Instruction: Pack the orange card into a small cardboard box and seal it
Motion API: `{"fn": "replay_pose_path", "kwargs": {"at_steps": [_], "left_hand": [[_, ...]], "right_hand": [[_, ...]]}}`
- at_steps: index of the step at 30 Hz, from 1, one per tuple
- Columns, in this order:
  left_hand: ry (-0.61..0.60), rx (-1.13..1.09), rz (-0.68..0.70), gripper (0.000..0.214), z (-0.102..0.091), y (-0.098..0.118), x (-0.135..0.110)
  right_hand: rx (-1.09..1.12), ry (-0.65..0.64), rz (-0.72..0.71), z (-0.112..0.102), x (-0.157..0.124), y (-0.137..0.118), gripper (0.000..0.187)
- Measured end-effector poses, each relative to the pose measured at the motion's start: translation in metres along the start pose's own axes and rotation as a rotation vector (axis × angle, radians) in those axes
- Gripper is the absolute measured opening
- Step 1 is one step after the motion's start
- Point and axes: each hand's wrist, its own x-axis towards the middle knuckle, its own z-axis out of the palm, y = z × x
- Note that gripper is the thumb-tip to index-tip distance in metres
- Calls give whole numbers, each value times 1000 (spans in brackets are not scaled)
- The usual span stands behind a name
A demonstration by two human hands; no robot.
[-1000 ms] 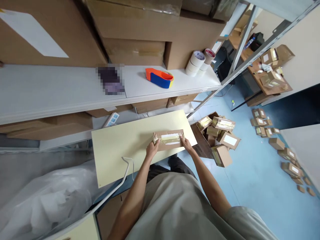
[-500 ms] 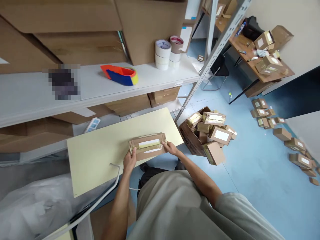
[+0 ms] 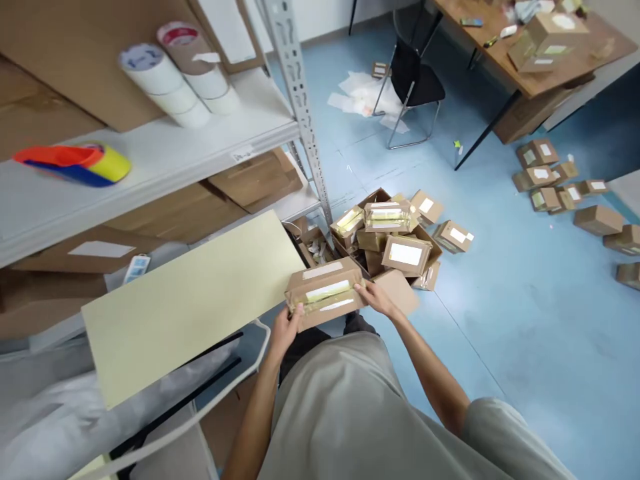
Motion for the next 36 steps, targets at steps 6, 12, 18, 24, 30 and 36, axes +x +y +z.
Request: {"fn": "replay_pose_path", "kwargs": {"at_steps": [6,12,18,24,30,36], "left_hand": [[-297,-109,230,53,89,59,2],[-343,-124,363,41,138,106,2],[-426,-44,433,29,173,174,-1],[-830,-98,247,31,277,228,-55],[-1106,-316,-37,64,360,248,-98],[-1053,-325,-142,59,311,201,-70]], "right_hand": [[90,197,-16,-127,-73,9,65],[54,426,-55,-191,-100,3,55],[-87,695,-53,-231,-117,5,52],[-487,1003,85,-331,-151,-13,50],[-855,850,25,-411,-109,-27,40],[-661,839,-36,-353,-75,-20,43]]}}
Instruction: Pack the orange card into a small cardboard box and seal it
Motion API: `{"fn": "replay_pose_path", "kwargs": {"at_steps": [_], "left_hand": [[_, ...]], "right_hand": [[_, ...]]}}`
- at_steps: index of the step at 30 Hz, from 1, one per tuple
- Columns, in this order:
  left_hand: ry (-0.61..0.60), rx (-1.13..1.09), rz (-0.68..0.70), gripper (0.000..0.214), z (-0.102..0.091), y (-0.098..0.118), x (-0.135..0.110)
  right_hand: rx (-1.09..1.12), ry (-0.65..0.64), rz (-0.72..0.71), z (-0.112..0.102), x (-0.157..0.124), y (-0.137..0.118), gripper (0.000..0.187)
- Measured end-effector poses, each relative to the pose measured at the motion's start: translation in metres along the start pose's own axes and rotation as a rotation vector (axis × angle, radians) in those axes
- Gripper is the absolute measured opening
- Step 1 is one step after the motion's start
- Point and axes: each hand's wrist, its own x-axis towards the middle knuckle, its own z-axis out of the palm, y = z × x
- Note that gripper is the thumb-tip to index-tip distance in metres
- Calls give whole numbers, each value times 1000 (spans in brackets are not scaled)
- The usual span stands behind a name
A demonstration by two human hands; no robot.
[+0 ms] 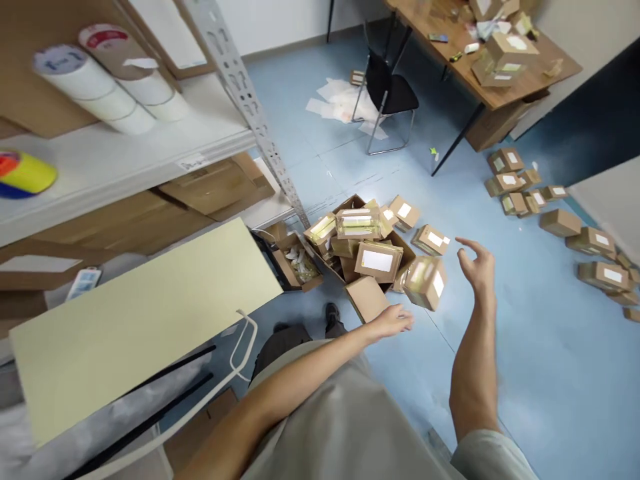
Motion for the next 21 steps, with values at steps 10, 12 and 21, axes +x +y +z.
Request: {"fn": "replay_pose_path", "kwargs": {"at_steps": [10,12,21], "left_hand": [[434,-507,220,52,-168,-15,-173],[548,-613,300,51,-193,-26,-209],[865,-846,660,53,-306,-68,-388]], "right_hand": [[463,-501,-168,140,-87,-208,38],[526,-622,-247,167,-103,-265,37],[542,-783,-551,252,-177,-500,35]]}}
